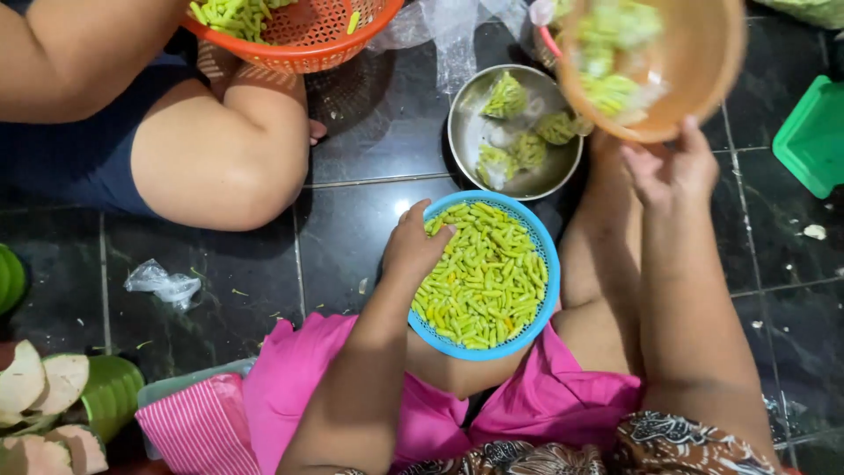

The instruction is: Manually filling small plastic bags with green chilies from a basket while sitting on the floor.

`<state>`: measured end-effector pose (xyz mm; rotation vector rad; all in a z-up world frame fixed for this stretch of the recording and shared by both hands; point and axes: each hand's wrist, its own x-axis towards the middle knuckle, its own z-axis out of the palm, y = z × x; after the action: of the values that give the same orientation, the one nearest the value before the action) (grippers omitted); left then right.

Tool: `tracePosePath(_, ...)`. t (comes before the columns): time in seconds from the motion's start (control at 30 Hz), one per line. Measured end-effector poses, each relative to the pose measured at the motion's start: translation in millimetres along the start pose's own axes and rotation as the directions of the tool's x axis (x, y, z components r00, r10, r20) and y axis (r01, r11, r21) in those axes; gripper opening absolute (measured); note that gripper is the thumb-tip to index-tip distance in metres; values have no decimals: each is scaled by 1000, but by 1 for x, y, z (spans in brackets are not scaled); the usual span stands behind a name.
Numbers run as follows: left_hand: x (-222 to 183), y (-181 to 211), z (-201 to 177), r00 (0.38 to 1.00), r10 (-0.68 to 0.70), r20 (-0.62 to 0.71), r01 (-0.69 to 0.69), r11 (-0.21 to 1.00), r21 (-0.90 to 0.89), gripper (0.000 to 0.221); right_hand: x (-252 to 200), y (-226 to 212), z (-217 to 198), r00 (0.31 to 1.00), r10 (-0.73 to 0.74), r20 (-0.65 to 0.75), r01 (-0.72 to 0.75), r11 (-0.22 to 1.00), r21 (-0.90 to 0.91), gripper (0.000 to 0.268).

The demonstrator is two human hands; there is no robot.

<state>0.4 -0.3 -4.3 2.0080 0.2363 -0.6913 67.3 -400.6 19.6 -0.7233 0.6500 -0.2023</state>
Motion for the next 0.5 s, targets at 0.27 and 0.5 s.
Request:
tracePosePath(0.27, -5, 4, -1, 1000, -2, -8, 2, 999, 34, 73, 66, -32, -167, 867, -215, -449, 290, 951, 105, 38)
tracePosePath(0.5, -8, 6, 0, 999, 1, -37, 1, 997, 77, 69, 56, -14, -184, 921, 53, -386, -97, 991, -96, 57)
